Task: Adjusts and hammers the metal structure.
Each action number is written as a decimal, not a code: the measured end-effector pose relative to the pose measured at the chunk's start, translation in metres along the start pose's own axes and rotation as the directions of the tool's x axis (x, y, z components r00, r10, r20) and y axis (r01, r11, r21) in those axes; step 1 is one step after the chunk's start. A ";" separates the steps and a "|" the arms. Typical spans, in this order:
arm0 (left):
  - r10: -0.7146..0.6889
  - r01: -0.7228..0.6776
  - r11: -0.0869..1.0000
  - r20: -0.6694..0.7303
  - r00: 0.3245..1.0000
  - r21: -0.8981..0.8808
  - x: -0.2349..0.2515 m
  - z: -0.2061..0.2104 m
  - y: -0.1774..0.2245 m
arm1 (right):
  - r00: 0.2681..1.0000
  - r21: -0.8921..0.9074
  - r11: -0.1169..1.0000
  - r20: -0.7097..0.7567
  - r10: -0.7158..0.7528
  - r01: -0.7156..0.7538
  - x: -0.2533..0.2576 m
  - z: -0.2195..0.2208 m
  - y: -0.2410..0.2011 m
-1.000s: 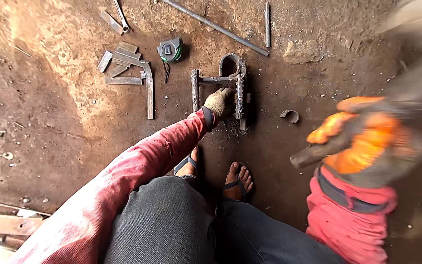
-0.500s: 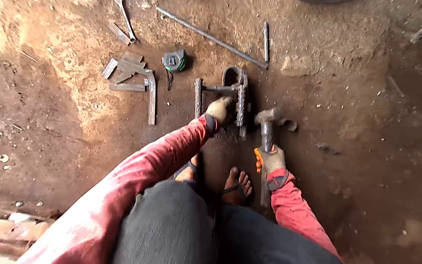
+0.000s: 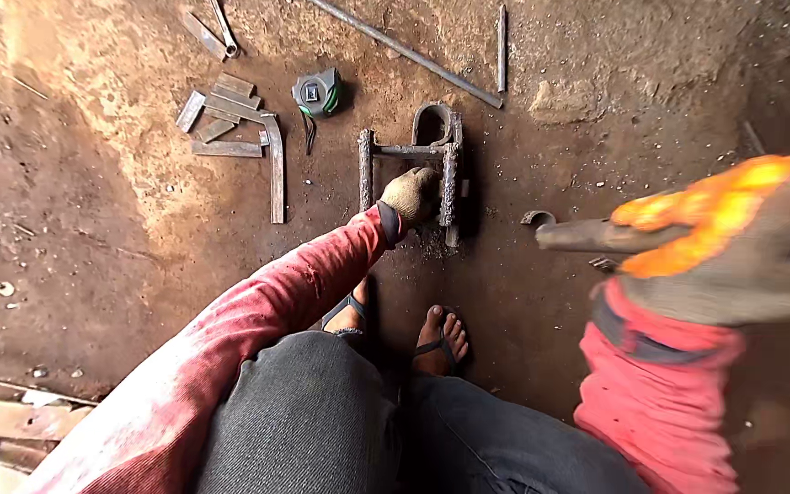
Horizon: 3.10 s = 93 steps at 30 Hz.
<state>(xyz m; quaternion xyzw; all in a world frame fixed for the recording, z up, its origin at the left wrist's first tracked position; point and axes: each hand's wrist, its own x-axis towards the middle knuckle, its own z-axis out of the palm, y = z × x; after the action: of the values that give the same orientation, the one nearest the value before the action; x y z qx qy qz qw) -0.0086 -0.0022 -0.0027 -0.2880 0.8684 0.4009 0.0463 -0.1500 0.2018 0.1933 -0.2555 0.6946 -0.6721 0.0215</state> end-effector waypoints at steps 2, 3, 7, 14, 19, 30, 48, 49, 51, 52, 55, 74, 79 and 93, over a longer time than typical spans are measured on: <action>-0.022 0.022 1.000 0.016 1.000 0.000 0.001 -0.003 0.000 | 0.942 -0.368 0.874 -0.017 0.335 -0.317 -0.048 0.015 0.035; -0.027 0.027 1.000 0.016 1.000 0.002 -0.002 -0.003 0.000 | 0.835 -0.555 0.701 0.021 0.550 -0.448 -0.070 0.019 0.056; -0.023 0.023 1.000 0.010 1.000 0.020 0.002 -0.009 0.005 | 0.337 -0.755 0.222 0.000 0.941 -0.617 -0.104 0.017 0.112; 0.063 -0.062 0.998 0.003 0.998 -0.022 0.003 -0.005 -0.002 | 0.437 -0.501 0.399 0.044 0.898 -0.768 -0.134 -0.007 0.100; 0.021 -0.021 1.000 0.016 1.000 0.003 -0.003 -0.004 0.001 | 0.847 -0.262 0.842 0.132 0.515 -0.471 -0.087 -0.018 0.052; -0.015 0.015 0.999 0.012 1.000 0.030 -0.001 -0.002 -0.001 | 0.924 -0.482 0.812 0.012 0.382 -0.330 -0.080 0.008 0.046; 0.023 -0.025 0.998 0.035 0.999 0.050 -0.001 -0.003 0.001 | 0.971 -0.113 0.974 0.114 0.211 -0.198 -0.048 -0.018 0.016; 0.017 -0.019 0.998 0.034 0.999 0.054 -0.001 -0.003 0.001 | 0.992 -0.042 0.996 0.095 0.087 -0.083 -0.032 -0.019 0.004; 0.008 -0.010 0.999 0.033 0.999 0.053 -0.001 -0.002 0.000 | 0.994 0.079 0.995 0.076 -0.074 0.068 -0.007 -0.027 -0.007; 0.007 -0.009 0.999 0.032 0.999 0.051 -0.001 -0.002 0.001 | 0.992 0.118 0.988 0.059 -0.108 0.100 0.000 -0.029 -0.005; -0.008 0.006 0.998 0.039 0.999 0.056 -0.001 -0.002 0.002 | 1.000 -0.040 0.999 0.004 -0.016 0.016 -0.024 0.001 0.012; 0.083 -0.083 0.997 0.050 0.995 -0.011 0.000 -0.003 -0.002 | 0.729 -0.354 0.704 0.085 0.679 -0.615 -0.106 -0.010 0.066; 0.083 -0.083 0.996 0.041 0.996 -0.008 0.002 -0.003 0.000 | 0.993 -0.054 0.998 0.113 0.028 -0.022 -0.026 -0.027 -0.002; 0.041 -0.041 0.999 0.048 0.998 -0.014 0.000 -0.015 -0.001 | 0.352 -0.677 0.246 -0.020 0.936 -0.693 -0.125 -0.002 0.106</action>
<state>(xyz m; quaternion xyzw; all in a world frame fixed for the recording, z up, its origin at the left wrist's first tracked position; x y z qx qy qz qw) -0.0059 -0.0137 0.0070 -0.2606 0.8702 0.4142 0.0573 -0.0765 0.2483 0.0544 0.0347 0.8669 -0.2397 0.4356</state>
